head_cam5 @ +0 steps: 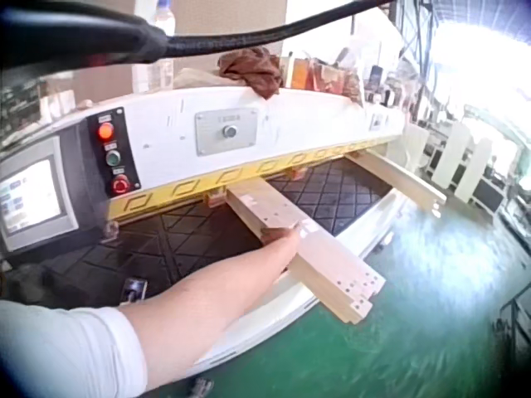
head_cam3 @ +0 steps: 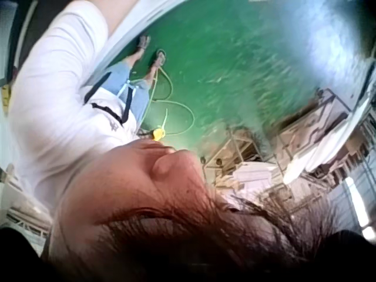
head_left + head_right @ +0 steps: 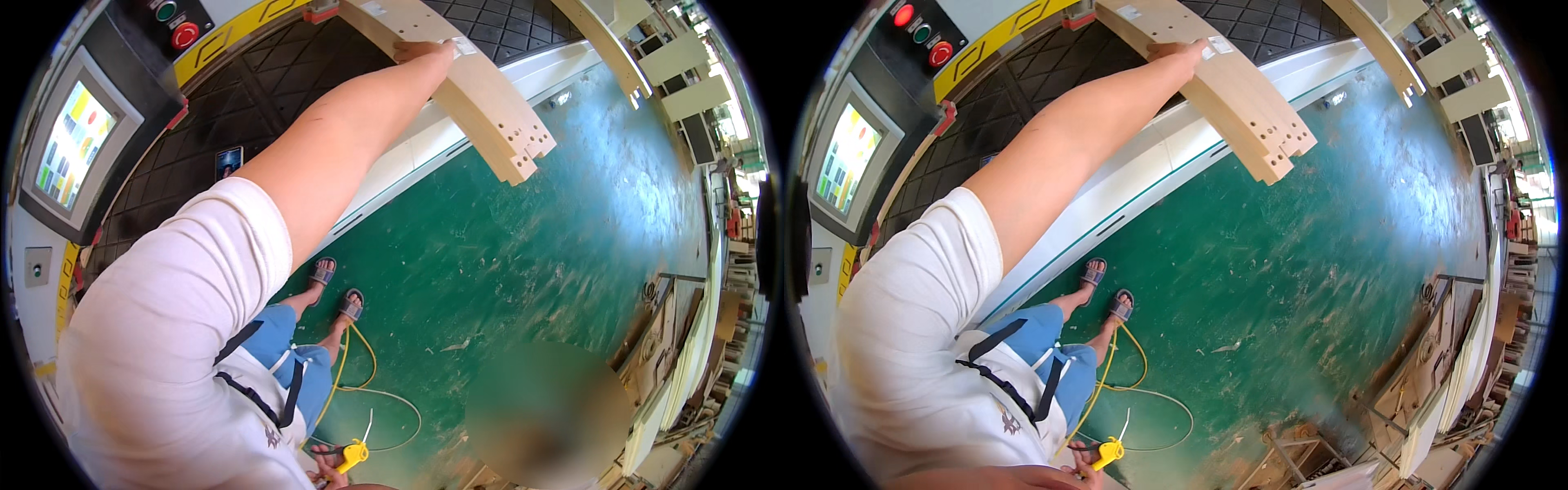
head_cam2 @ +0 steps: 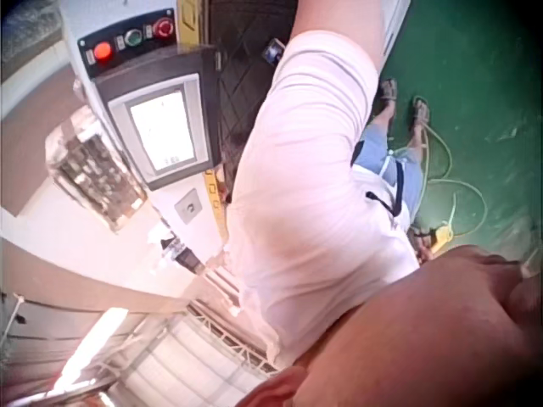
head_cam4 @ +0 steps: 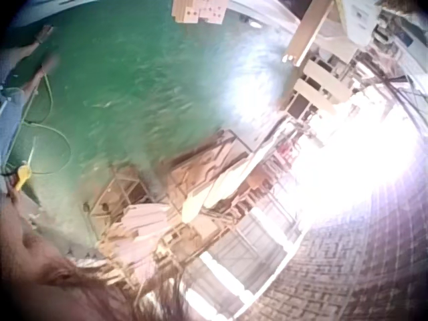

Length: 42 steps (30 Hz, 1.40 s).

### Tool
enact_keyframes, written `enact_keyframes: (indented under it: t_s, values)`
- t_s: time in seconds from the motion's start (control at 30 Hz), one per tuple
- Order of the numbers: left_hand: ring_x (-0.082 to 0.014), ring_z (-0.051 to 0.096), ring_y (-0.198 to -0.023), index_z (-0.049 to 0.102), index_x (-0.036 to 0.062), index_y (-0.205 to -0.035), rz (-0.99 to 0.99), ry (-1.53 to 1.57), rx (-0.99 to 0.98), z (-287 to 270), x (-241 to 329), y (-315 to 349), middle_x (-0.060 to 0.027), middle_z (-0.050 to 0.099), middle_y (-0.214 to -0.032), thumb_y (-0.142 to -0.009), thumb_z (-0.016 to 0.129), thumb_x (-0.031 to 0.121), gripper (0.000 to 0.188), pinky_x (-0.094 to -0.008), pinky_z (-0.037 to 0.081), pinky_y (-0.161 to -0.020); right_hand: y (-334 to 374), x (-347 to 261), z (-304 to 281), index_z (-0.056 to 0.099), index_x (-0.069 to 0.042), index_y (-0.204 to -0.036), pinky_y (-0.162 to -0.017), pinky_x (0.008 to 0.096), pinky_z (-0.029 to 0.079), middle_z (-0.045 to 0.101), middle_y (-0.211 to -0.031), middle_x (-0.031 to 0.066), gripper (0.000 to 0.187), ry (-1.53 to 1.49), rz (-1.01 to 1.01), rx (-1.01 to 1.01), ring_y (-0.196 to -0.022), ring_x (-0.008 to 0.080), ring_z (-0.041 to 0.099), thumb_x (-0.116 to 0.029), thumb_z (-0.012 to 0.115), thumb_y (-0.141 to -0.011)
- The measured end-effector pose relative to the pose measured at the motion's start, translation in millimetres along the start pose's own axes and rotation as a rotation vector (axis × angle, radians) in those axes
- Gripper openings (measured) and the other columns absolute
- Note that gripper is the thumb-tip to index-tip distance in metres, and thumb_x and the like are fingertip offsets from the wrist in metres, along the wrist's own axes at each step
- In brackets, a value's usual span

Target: The person cleans wood pieces by blowing air on them with a yellow air gun nozzle, handling the pieces by hand to move and position them on a machine surface.

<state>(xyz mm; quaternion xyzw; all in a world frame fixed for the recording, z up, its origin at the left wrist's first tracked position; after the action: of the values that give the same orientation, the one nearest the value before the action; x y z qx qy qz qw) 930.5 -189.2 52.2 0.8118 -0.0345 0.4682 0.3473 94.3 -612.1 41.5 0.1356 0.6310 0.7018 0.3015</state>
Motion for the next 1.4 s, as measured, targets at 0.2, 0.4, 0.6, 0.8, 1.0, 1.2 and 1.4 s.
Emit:
enact_keyframes:
  t_s: [0.2,0.4,0.6,0.8,1.0,1.2,1.4]
  values:
    - [-0.0362,0.066,-0.119,0.011,-0.0036,-0.161,0.056,-0.121,0.326,-4.7,-4.9,-8.0,-0.0219,0.06,-0.137,-0.078,0.087,0.038,0.12,-0.0416,0.057,-0.102,-0.9,-29.3,21.4,0.041,-0.008,-0.153,-0.072,0.0412,0.066,0.062,-0.137,0.0191,0.069,-0.037,0.002,0.002,-0.127,0.0317,0.062,-0.014,0.063,-0.088]
    - [-0.0397,0.068,-0.115,0.033,-0.006,-0.145,0.092,0.053,0.276,-40.8,-21.5,-5.0,-0.0242,0.064,-0.133,-0.076,0.087,0.022,0.091,-0.0437,0.058,-0.099,5.5,-48.7,23.3,0.036,-0.007,-0.155,-0.069,0.0429,0.068,0.06,-0.138,0.022,0.071,-0.031,-0.023,-0.053,-0.13,0.0357,0.06,-0.004,0.055,-0.086]
    - [-0.0357,0.069,-0.11,0.045,-0.0066,-0.13,0.216,0.121,0.06,-87.0,-63.2,70.3,-0.0247,0.066,-0.124,-0.077,0.083,0.018,0.069,-0.0473,0.06,-0.092,-12.4,-63.1,2.5,0.033,-0.006,-0.157,-0.065,0.044,0.069,0.059,-0.139,0.022,0.075,-0.035,-0.112,-0.174,-0.133,0.0383,0.057,-0.002,0.052,-0.085]
    - [-0.033,0.068,-0.105,0.048,-0.0071,-0.123,0.387,0.073,-0.079,-168.1,-131.7,138.4,-0.0242,0.066,-0.116,-0.075,0.078,0.016,0.061,-0.0449,0.058,-0.087,-2.4,-99.5,25.9,0.034,-0.007,-0.157,-0.064,0.0385,0.068,0.06,-0.139,0.0205,0.076,0.161,-0.234,-0.245,-0.129,0.0347,0.061,-0.003,0.053,-0.083]
    - [-0.0294,0.067,-0.098,0.047,-0.0081,-0.12,0.387,0.087,-0.275,-267.2,-172.5,223.4,-0.0228,0.066,-0.107,-0.076,0.074,0.012,0.056,-0.0448,0.058,-0.078,0.5,-117.3,47.1,0.034,-0.006,-0.157,-0.063,0.0359,0.067,0.065,-0.133,0.0179,0.071,0.369,-0.401,-0.314,-0.126,0.0289,0.064,-0.015,0.063,-0.092]
    - [-0.0309,0.068,-0.109,0.054,-0.008,-0.126,0.355,0.017,-0.357,-337.8,-179.2,263.0,-0.0257,0.068,-0.117,-0.08,0.077,0.025,0.061,-0.0453,0.055,-0.09,29.2,-122.4,144.2,0.059,-0.005,-0.125,-0.049,0.0249,0.049,0.068,-0.097,0.0087,0.038,0.698,-0.598,-0.168,-0.076,0.017,0.067,-0.039,0.053,-0.11]
    - [-0.0267,0.071,-0.093,0.064,-0.009,-0.106,0.513,0.093,-0.352,-375.9,-154.4,284.6,-0.0212,0.071,-0.097,-0.076,0.079,0.021,0.045,-0.0415,0.056,-0.078,98.5,-80.0,210.7,0.054,-0.009,-0.105,-0.044,0.025,0.039,0.06,-0.082,0.0078,0.025,0.3,-0.447,-0.775,-0.052,0.0102,0.046,-0.033,0.054,-0.109]
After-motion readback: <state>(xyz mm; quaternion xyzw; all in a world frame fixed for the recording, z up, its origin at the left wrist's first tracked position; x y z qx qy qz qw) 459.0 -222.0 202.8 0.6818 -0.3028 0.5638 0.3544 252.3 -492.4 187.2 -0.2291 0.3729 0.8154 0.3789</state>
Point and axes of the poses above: each hand's wrist, its own y-axis away from the middle knuckle, its own z-axis out of the palm, x = y × z, the point moved 8 cm from there along -y, towards the middle knuckle
